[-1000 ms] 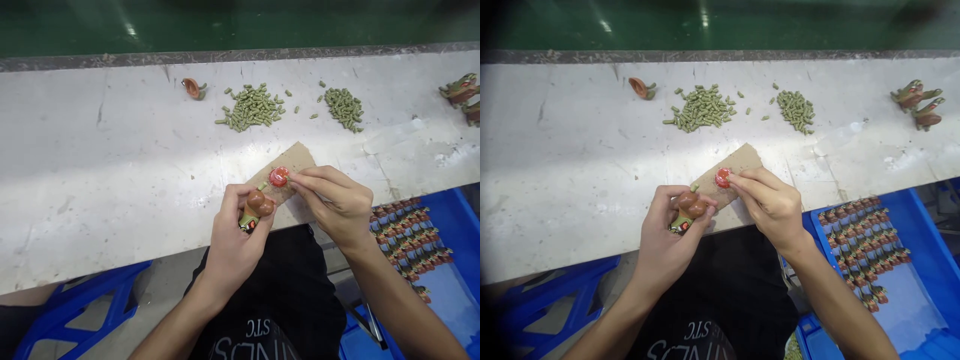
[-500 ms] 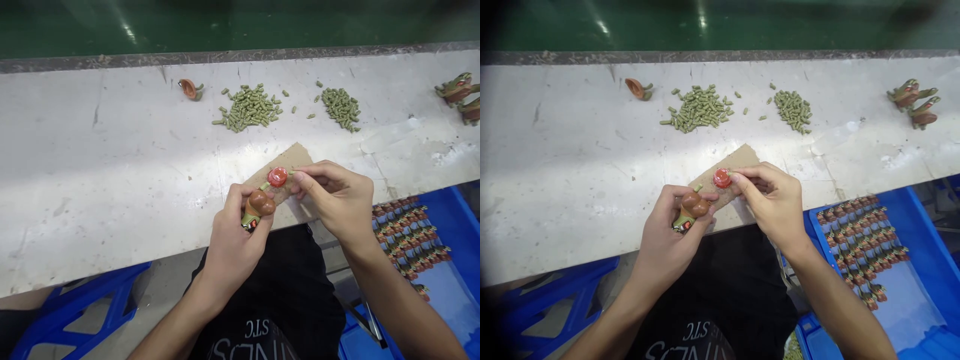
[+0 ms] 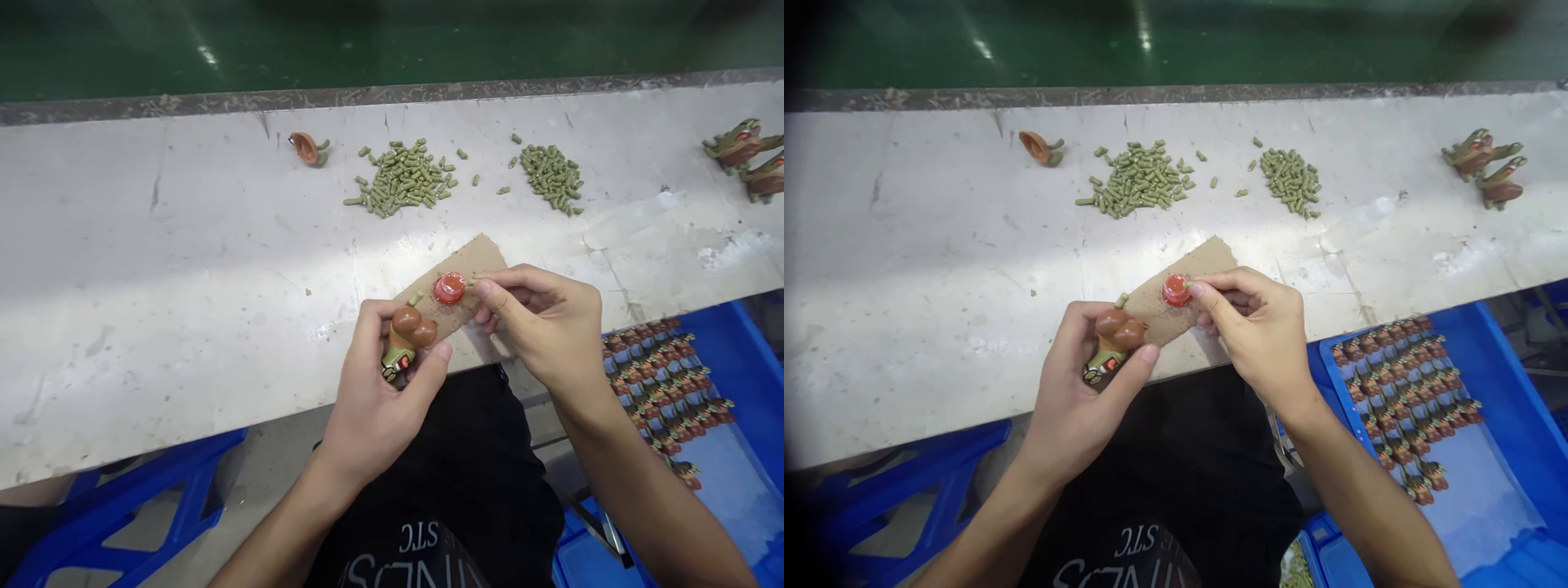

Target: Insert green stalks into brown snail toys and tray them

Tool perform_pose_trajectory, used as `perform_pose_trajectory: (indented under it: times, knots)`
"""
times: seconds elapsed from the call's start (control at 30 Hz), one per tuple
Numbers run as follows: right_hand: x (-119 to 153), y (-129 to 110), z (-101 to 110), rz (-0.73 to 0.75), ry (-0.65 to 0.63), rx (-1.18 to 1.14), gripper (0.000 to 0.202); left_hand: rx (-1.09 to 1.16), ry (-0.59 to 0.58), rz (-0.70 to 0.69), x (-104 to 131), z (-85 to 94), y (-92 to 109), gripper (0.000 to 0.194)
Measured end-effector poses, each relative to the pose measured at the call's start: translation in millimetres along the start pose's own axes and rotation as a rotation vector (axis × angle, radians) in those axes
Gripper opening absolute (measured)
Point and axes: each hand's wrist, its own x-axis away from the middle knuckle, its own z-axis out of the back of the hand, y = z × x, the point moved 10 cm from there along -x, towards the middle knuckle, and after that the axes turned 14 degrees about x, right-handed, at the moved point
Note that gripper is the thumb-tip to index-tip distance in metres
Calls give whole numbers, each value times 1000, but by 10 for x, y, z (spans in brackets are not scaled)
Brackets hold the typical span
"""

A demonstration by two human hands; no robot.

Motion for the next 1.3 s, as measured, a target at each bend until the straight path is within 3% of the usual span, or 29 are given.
perform_pose_trajectory:
  times: [0.1,0.2,0.43,0.97,1.07,1.3]
  knots:
    - [45,-86,9,1,-25,-55,6,216,-68,78,10,-3,-60,9]
    - [123,-182,-21,-7,-93,-122,6,341,-158,122,-3,-71,-76,12]
    - [238,-239,-98,-49,-237,-220,8,250,-220,68,-75,-190,51,4]
    - [262,-158,-100,-82,-282,-165,7,177,-212,17,-83,-185,72,15]
    - [265,-211,-75,-33,-290,-102,9,163,-216,5,-68,-178,64,16]
    - [318,-502,-16,267,-328,214,14,1,-330,-87,19,-175,126,31]
